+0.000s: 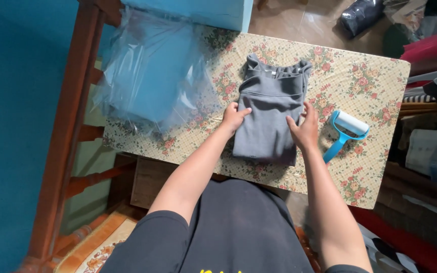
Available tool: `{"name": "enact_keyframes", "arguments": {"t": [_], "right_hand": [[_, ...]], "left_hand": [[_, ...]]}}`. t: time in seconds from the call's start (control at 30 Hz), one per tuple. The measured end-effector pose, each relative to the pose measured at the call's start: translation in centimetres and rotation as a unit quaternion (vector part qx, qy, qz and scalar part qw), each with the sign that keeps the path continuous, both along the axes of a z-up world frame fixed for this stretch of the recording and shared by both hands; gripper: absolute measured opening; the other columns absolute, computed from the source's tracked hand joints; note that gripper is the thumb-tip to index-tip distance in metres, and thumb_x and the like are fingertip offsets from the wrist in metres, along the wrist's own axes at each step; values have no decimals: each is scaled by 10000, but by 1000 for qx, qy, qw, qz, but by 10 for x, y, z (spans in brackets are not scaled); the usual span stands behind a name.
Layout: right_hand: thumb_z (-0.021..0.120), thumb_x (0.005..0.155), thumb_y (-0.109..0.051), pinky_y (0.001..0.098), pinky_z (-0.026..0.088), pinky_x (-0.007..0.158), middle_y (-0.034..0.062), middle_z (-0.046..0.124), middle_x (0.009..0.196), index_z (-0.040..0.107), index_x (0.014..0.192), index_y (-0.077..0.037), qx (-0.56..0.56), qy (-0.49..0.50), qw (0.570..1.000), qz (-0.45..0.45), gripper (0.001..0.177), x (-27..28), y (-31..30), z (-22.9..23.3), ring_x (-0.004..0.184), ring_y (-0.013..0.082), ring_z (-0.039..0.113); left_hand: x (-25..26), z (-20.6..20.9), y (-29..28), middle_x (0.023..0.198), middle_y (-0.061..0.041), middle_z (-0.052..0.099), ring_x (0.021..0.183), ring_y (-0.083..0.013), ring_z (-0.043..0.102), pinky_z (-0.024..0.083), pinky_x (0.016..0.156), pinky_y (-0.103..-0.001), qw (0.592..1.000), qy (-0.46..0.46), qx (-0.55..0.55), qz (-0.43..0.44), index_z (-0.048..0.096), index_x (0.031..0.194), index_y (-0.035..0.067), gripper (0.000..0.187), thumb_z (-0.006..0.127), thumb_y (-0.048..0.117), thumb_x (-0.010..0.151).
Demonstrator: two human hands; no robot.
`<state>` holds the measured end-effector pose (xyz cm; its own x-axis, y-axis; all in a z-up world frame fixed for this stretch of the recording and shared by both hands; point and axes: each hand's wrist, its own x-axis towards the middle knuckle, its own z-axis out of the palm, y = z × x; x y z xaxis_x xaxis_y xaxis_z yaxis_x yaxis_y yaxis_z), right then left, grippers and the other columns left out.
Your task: Folding a grey sweatshirt and using a lint roller to remove debris from the fabric.
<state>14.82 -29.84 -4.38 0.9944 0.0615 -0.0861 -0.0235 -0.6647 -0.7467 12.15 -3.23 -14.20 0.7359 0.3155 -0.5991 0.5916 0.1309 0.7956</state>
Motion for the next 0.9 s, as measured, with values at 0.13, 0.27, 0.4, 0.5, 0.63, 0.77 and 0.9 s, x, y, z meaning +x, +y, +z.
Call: {"name": "enact_keyframes", "arguments": {"t": [0.13,0.27,0.4,0.5,0.63,0.77,0.9], "right_hand": [[816,924,-166,588,509,1035,371,473,1449,347,1544,-8,73,60,996,6,793,25,13,17,1314,523,529],[822,934,-302,538,532,1021,306,535,1434,343,1566,-74,40,117,992,1,825,43,9,5,1278,448,587],[754,979,-276,491,565,845,229,688,1114,478,1485,-117,114,152,981,-35,598,61,-7,-45,1043,347,685],[686,941,-105,394,584,742,150,695,963,658,1284,-136,225,180,956,-54,345,66,-6,-37,883,246,689],[672,873,-35,322,600,721,61,700,913,728,1133,-160,289,211,931,-72,293,69,1,-3,830,161,678],[737,901,-82,335,610,674,63,686,916,691,1157,-114,292,221,926,-86,262,73,-11,-34,806,165,676],[797,932,-191,389,631,660,103,686,992,654,1235,-113,269,253,924,-97,343,70,-19,-51,861,198,691]], "left_hand": [[38,-41,-2,1094,-211,708,1050,-313,703,562,894,-424,994,-60,46,75,594,1268,29,585,866,243,797],[62,-22,15,975,-193,746,988,-311,739,598,840,-395,986,-62,136,72,692,1176,91,422,833,253,813],[90,-65,28,1127,-121,730,1143,-311,676,561,953,-396,983,-21,175,52,744,1123,199,338,800,345,823],[104,-50,38,935,-21,782,940,-228,749,629,766,-356,985,9,170,-14,807,942,284,194,748,387,789],[146,-33,41,618,-33,546,526,-186,584,456,422,-298,984,11,-134,118,697,759,125,112,717,220,704],[147,-4,38,935,-100,603,914,-253,600,543,767,-451,981,-22,-135,137,708,1033,45,346,707,251,755],[115,75,32,1528,-248,477,1461,-370,430,350,1231,-479,979,82,165,-85,408,1494,-5,977,699,658,838]]}}
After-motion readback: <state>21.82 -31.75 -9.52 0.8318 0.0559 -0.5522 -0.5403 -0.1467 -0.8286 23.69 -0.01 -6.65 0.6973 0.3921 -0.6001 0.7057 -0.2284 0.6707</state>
